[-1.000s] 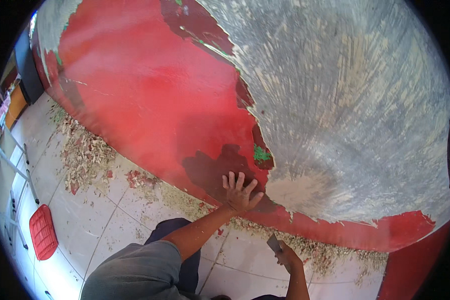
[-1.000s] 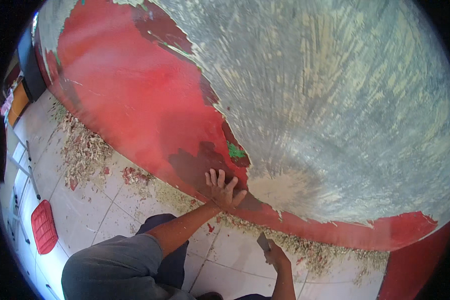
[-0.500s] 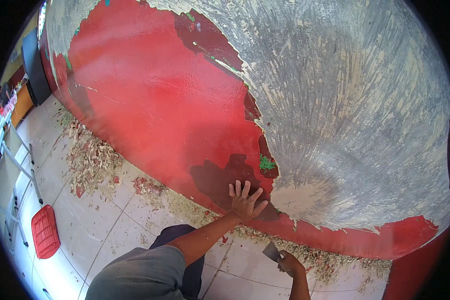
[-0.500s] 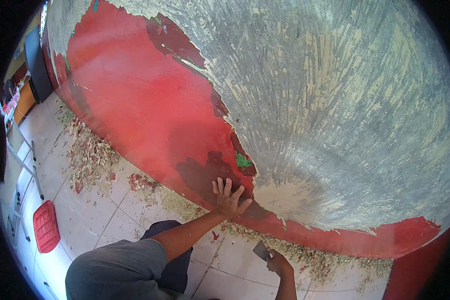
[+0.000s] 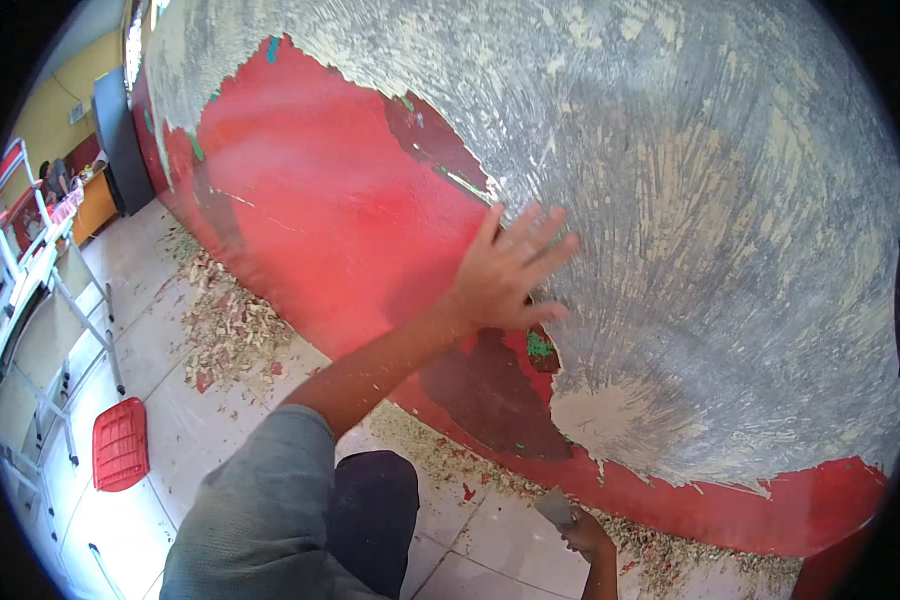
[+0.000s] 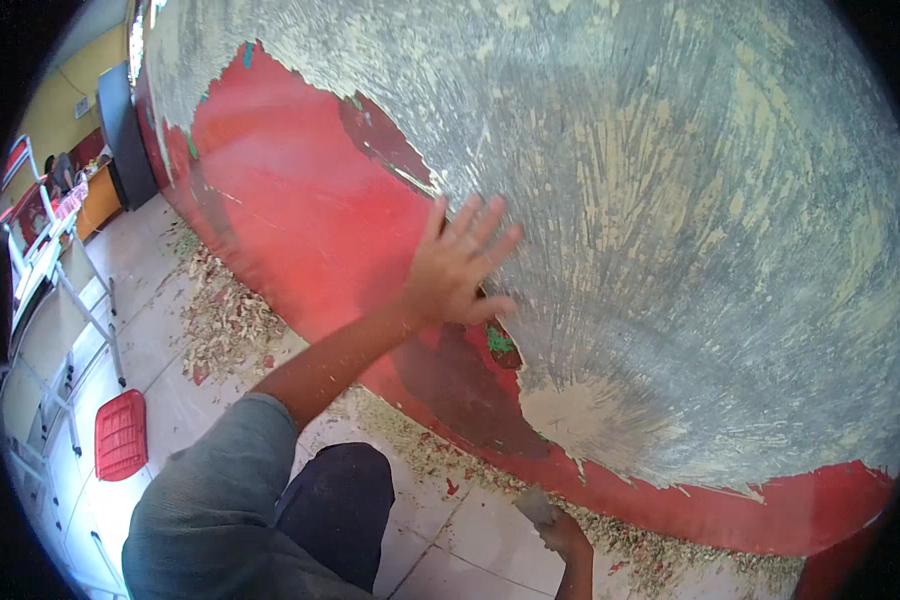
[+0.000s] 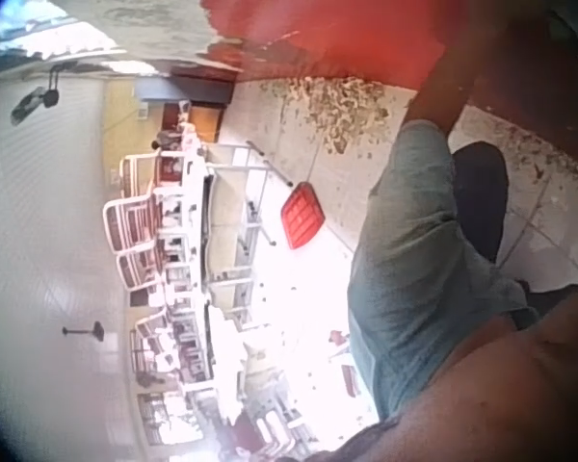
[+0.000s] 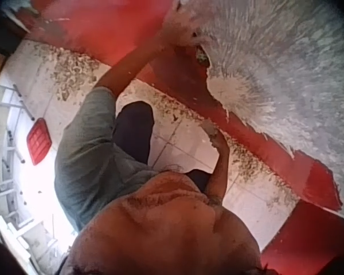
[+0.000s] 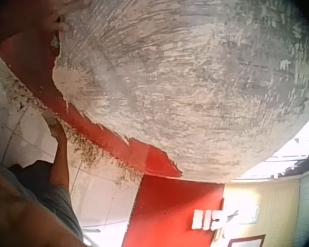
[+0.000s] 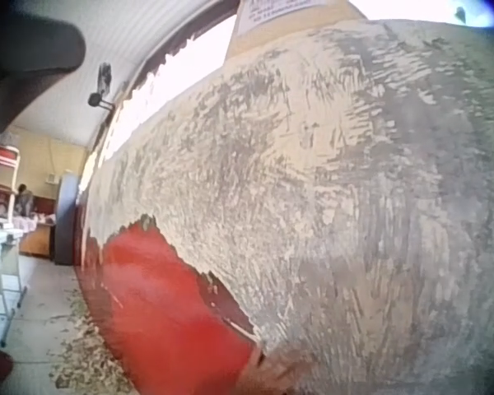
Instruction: Scrape old red and green paint off a wall using a metal putty knife.
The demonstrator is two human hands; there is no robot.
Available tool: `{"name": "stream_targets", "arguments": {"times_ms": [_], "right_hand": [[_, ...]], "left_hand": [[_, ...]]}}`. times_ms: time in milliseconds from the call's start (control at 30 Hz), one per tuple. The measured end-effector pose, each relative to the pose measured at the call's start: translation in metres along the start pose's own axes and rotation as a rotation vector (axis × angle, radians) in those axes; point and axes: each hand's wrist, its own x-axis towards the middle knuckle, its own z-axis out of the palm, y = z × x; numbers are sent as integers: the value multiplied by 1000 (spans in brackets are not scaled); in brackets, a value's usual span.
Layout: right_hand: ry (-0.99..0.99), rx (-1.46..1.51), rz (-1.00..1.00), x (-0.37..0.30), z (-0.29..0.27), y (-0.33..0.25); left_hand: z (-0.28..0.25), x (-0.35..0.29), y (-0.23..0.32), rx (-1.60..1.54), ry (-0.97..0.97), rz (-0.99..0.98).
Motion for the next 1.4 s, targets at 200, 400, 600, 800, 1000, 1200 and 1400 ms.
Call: {"name": "stream_targets", "arguments": {"times_ms": [200,400,600,800,1000,1200,1400], "right_hand": [[-58,-4,-322,-14,4,-67],[-43,295,-767,-64,3,-142],[315,381,-865,-118,-33,-216],[499,217,-1047,-127,-54,-295],[510,222,-1155,-109,-34,-345],[332,138,-1075,-92,6,-372],[309,36,-974,-95,41,-394]], "left_hand": [[-13,-1,-54,79,294,-488],[7,-10,-26,37,463,-1012],[-11,11,26,-420,510,-834],[-10,20,56,-297,170,-787],[-43,6,53,-627,-94,-741],[-64,8,42,-1513,218,-972],[-67,9,38,-1821,285,-1212]]}}
